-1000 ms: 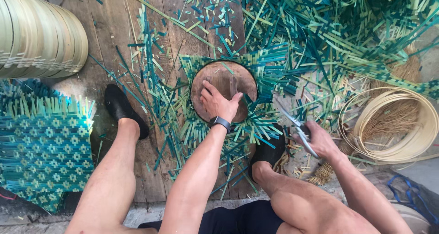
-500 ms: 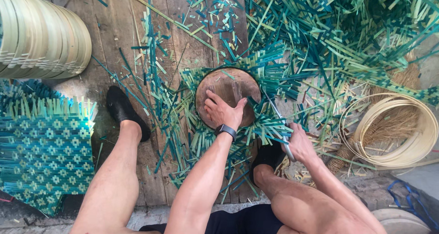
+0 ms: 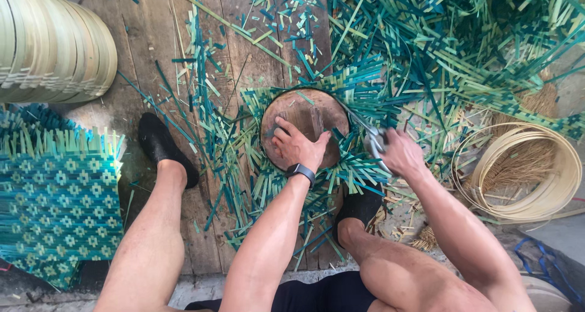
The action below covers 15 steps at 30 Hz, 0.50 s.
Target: The person places a circular bamboo frame onto a woven mat, trims the excess woven material around the frame using scissors, and then removes the frame to reveal a finished circular piece. This process is repeated multiple times.
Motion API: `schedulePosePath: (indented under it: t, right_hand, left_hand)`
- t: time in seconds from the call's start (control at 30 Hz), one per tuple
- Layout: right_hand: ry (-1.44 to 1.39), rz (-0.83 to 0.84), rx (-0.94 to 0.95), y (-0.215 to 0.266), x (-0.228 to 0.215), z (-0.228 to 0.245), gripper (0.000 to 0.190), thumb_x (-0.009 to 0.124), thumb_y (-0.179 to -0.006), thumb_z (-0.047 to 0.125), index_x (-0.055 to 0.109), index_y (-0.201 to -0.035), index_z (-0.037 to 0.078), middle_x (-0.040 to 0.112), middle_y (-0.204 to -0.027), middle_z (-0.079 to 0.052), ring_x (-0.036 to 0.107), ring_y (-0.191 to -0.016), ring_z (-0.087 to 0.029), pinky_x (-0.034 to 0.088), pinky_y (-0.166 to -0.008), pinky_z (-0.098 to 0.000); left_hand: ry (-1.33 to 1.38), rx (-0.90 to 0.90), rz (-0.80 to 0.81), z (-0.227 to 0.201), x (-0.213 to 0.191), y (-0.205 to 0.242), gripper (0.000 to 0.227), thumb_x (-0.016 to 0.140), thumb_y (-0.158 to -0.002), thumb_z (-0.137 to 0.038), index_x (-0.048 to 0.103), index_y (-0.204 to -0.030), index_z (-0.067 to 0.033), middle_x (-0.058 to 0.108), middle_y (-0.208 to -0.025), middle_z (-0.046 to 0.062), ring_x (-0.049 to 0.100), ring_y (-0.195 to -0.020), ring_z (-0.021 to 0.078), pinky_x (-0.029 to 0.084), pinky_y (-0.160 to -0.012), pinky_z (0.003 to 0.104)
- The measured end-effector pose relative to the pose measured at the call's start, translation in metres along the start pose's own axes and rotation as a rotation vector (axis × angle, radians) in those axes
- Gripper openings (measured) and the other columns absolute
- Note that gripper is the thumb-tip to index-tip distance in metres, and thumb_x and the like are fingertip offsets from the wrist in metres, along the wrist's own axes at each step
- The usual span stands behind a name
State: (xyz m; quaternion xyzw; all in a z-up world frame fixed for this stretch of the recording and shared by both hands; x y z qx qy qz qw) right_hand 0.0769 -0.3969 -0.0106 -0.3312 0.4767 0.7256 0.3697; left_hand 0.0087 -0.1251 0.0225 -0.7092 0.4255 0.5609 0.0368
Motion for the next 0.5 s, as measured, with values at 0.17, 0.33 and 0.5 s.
schedulePosePath:
  t: [0.17,0.33,0.5]
  right_hand:
    - [0.188,-0.104,-0.116,-0.017,-0.004,0.006,0.049,0.071,-0.084,0.049,0.066,-0.102,0.004,0.067,-0.100,-0.021,0.068,-0.093,-0.038,0.053,-0.082,-0.0496]
    - [0.295,-0.098,-0.104,-0.014,-0.013,-0.008,0.049,0.070,-0.085,0.046,0.067,-0.109,0.003,0.068,-0.105,-0.019,0.068,-0.096,-0.035,0.053,-0.081,-0.0485]
    - [0.426,-0.238,-0.251,-0.046,-0.011,0.033,0.051,0.076,-0.074,0.055,0.071,-0.086,0.005,0.067,-0.103,-0.017,0.068,-0.099,-0.032,0.055,-0.082,-0.0449]
  left_hand:
    - [-0.029,0.079,-0.003,-0.001,-0.007,-0.002,0.134,0.091,-0.062,-0.057,0.018,-0.155,0.0064,0.043,-0.132,0.024,0.045,-0.123,0.0464,0.042,-0.100,0.057]
    - [-0.043,0.148,0.051,-0.005,0.001,0.002,0.134,0.093,-0.059,-0.051,0.018,-0.157,0.0036,0.042,-0.135,0.025,0.044,-0.123,0.0482,0.044,-0.099,0.056]
    - [-0.043,0.136,0.077,-0.005,-0.006,0.000,0.133,0.094,-0.060,-0.048,0.017,-0.156,0.0036,0.042,-0.135,0.025,0.043,-0.125,0.0483,0.042,-0.100,0.057]
Point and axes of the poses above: each hand's wrist, its own y-axis away from the middle knuckle, its own x-axis out of the palm, z = x × y, the point moved 7 cm from there along -y, towards the middle knuckle
